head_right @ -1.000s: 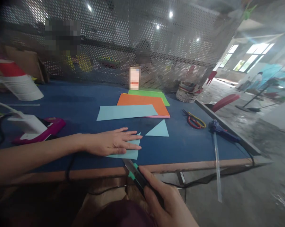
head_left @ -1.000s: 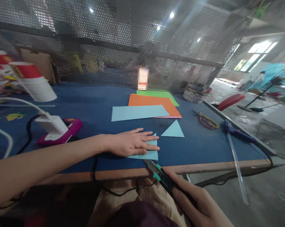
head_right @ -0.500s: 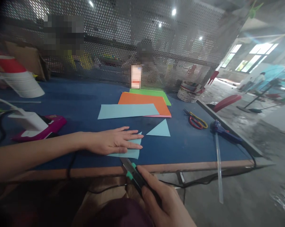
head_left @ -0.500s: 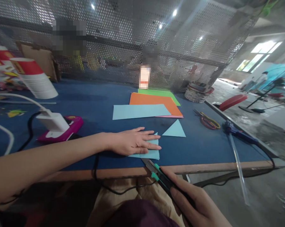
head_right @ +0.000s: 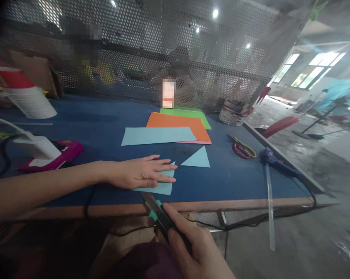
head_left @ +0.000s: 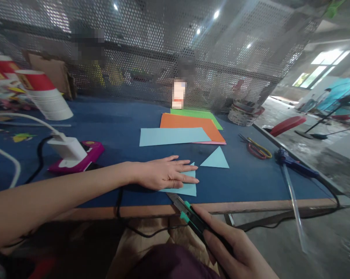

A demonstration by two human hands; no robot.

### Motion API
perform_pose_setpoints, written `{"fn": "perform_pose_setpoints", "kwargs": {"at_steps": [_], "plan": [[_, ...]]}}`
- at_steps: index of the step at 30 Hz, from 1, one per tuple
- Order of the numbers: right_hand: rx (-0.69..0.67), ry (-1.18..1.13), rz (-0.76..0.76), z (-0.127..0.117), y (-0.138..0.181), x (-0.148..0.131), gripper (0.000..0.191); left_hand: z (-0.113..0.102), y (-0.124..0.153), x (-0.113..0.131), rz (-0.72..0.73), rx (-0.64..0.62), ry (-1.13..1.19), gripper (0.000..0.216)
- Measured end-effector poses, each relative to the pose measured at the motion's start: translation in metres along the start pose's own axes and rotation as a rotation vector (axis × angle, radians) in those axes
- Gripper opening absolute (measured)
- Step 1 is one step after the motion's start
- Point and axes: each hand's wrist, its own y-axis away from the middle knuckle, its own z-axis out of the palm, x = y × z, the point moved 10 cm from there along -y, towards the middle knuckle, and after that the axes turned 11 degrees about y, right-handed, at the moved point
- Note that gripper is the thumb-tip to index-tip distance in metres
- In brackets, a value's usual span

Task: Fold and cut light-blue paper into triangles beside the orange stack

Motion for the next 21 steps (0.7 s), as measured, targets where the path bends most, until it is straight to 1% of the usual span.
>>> {"fn": "perform_pose_setpoints", "kwargs": {"at_steps": [3,13,21], "plan": [[0.002,-0.012,-0.040,0.001,-0.001,-0.005,0.041,-0.001,0.000,0.000,0.004,0.007,0.002,0.047],[-0.018,-0.013,-0.082,0.006,-0.008,-0.015,0.041,0.001,-0.001,-0.003,-0.008,-0.007,-0.012,0.047],[-0.056,0.032,-0.052,0.012,-0.010,-0.012,0.043,0.001,-0.001,-0.001,-0.018,-0.022,-0.015,0.047]]}}
